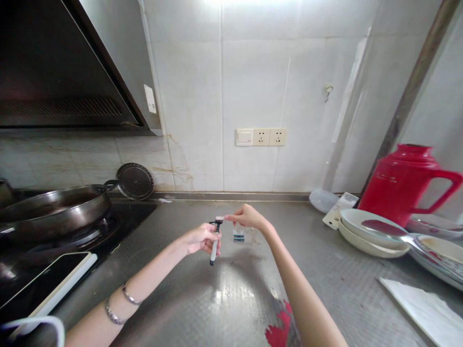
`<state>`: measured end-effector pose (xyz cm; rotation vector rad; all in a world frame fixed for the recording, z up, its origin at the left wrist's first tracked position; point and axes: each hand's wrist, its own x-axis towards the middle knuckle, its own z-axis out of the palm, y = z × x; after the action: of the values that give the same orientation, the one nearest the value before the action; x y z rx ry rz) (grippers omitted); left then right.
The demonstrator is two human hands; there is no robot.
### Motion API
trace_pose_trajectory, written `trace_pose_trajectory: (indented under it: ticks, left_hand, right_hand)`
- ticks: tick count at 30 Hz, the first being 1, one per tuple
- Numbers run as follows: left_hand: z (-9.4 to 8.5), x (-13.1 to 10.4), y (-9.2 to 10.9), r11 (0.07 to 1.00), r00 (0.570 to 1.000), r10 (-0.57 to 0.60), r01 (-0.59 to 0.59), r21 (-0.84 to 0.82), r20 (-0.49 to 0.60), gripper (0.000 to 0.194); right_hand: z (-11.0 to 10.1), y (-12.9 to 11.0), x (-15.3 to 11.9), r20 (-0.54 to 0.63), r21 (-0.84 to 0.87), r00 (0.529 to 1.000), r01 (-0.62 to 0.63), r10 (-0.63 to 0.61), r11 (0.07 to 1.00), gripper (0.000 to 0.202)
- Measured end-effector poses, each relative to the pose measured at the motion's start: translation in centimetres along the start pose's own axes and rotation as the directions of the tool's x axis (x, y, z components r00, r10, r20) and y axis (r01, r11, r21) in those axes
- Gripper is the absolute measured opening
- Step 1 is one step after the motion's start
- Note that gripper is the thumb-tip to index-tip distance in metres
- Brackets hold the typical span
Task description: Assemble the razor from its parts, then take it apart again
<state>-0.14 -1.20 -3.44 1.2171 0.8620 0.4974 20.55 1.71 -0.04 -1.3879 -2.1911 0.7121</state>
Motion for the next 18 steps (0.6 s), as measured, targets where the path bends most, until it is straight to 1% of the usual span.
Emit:
trace_pose_trajectory:
  ticks: [4, 6, 8, 11, 14, 16, 18]
  left_hand:
    - [0.2, -0.2, 0.3, 1.0, 0.999, 0.017, -0.017, 0.002, 0.03, 0.026]
    - [0.1, -0.4, 0.6, 0.999, 0.998, 0.043, -0.044, 0.009, 0.036, 0.029]
    - [-0.1, -0.6, 1.1, 0.997, 0.997, 0.072, -0.072, 0.016, 0.013, 0.031]
    - [-0.7, -1.1, 2.0, 0.992, 0.992, 0.123, -0.122, 0.022, -0.027, 0.033]
    - [-1.5, -1.6, 2.9, 0.982, 0.98, 0.189, -0.186, 0.042, -0.065, 0.03]
    - [-2.2, -1.9, 3.4, 0.973, 0.969, 0.228, -0.224, 0.05, -0.1, 0.028]
    - [-2.9, -2.1, 3.8, 0.966, 0.957, 0.257, -0.252, 0.052, -0.134, 0.028]
  right_hand:
    - [0.0, 1.3, 0.4, -0.105, -0.077, 0.992, -0.076, 0.068, 0.994, 0.058]
    - [-0.1, 1.8, 0.4, -0.1, -0.058, 0.99, -0.108, 0.101, 0.992, 0.059]
    - [-0.3, 2.1, 0.4, -0.072, -0.046, 0.99, -0.128, 0.125, 0.991, 0.059]
    - [-0.5, 2.6, 0.4, -0.058, -0.093, 0.995, -0.089, 0.084, 0.992, 0.052]
    - [-0.7, 2.8, 0.6, -0.095, -0.151, 0.996, -0.017, 0.003, 0.988, 0.042]
    - [-0.7, 2.7, 0.7, -0.135, -0.132, 0.991, 0.001, -0.019, 0.991, 0.036]
    - [-0.5, 2.4, 0.8, -0.175, -0.079, 0.984, -0.008, -0.007, 0.997, 0.032]
